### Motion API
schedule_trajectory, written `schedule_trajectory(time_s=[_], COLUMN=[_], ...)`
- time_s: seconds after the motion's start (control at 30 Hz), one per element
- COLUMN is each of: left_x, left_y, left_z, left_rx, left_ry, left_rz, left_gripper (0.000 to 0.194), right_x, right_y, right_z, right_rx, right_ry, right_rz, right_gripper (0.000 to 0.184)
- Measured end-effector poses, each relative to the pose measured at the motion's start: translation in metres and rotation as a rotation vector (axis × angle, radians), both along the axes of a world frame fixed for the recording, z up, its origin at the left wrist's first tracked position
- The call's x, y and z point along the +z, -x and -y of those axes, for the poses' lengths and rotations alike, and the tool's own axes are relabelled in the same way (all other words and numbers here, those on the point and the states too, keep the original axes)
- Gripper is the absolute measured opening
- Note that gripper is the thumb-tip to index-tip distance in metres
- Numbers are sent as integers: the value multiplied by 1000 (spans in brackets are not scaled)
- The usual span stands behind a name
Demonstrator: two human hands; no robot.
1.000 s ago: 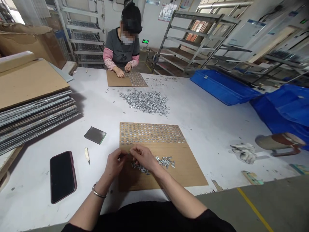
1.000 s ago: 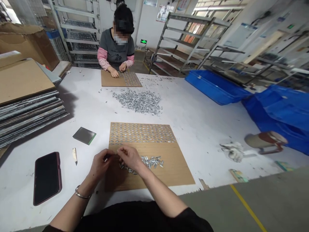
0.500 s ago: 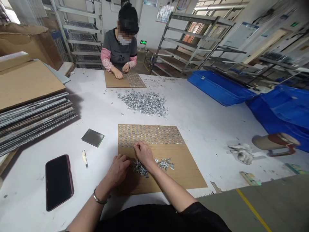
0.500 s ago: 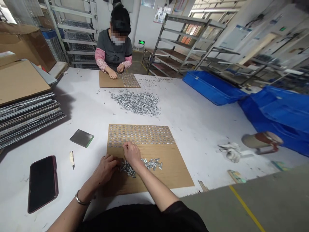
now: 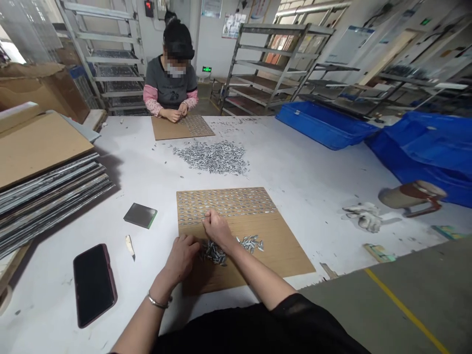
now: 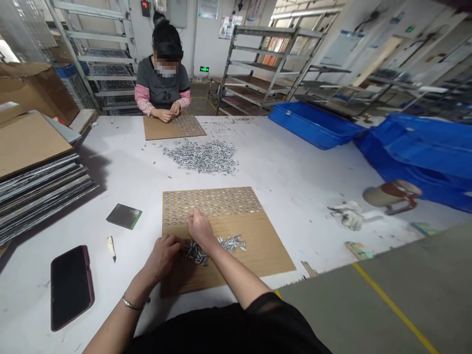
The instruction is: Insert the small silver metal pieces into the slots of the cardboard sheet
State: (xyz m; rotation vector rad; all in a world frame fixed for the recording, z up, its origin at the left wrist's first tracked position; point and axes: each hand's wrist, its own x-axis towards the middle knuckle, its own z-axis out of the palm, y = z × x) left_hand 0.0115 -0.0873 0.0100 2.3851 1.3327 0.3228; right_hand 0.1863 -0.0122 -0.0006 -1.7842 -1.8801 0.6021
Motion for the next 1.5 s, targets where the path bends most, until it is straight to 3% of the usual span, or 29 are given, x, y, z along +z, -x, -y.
schedule_trajectory(time_s=[0.17,0.33,0.43,0.53,0.63,0.73,0.93,1.03,1.27,1.5], left_x=[3,6,11,16,18,16,17,21,22,27], left_y=[5,-5,-21,-33,-35,-31,-25,-23,-22,-21], left_z=[-1,1,2,1,0,0,5,10,23,26], left_rx=[58,221,240,306,335,269,165,156,344,321], left_ry=[-5,20,41,35,-31,-17,69,114,70,107], left_rz=[201,580,621,596,462,247,106,128,25,10], left_gripper=[17,11,10,8,6,8,17,10,9,11], right_x=[13,35,37,29,19,13,8,10,19,37], right_y=[-13,-26,-30,-37,-44,-43,-24,-22,-19,-17], right_z=[19,58,70,64,42,18,-1,-1,2,5], right_rx=[-15,232,237,184,96,25,-3,-3,5,25], right_ry=[-55,89,203,254,141,20,55,76,92,147], right_rz=[-260,-468,-610,-661,-503,-248,80,119,134,218], right_gripper=[15,22,24,24,21,19,22,21,20,23])
